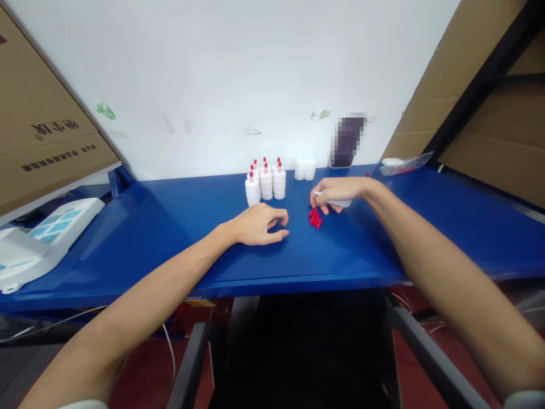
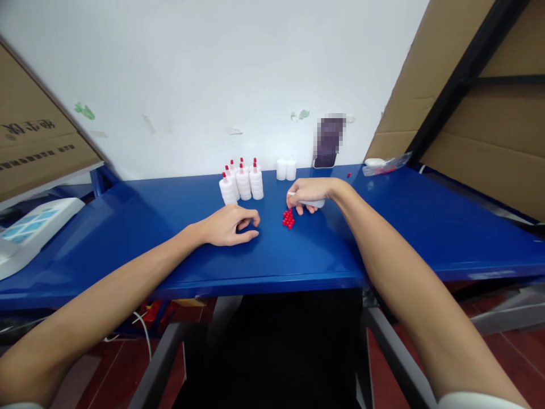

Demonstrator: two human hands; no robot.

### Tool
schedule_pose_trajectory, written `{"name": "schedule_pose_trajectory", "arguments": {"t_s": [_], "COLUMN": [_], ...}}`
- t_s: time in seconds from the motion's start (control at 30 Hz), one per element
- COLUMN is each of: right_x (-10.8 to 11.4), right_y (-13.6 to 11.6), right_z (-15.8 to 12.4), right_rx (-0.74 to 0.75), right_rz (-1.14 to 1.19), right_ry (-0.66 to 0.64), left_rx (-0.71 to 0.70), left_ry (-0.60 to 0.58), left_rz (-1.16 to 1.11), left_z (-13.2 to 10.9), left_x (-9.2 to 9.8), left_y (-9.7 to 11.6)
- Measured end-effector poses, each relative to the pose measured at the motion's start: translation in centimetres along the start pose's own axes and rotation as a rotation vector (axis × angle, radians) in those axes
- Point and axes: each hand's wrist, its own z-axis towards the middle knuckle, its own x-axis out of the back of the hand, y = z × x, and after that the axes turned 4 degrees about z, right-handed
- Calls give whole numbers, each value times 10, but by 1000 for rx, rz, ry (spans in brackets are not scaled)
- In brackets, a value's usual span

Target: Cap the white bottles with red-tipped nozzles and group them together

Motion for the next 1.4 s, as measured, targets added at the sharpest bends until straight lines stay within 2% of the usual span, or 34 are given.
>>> {"name": "schedule_pose_trajectory", "arguments": {"t_s": [0.47,0.67,0.83,1.13,1.4], "right_x": [-6,-9,-8,-8,-14], "right_y": [-7,-9,-10,-12,-15], "right_z": [-1,1,0,-3,1], "right_rx": [73,95,75,27,85], "right_rz": [3,14,11,-17,-28], "right_ry": [-49,-43,-42,-86,-67], "left_rx": [-74,-11,68,43,57], "left_ry": [-7,-59,-24,-47,-54], "left_rz": [27,-33,-40,36,51], "left_z": [2,1,1,1,2], "left_x": [-5,-1,2,3,3], "left_y": [1,4,5,5,7]}}
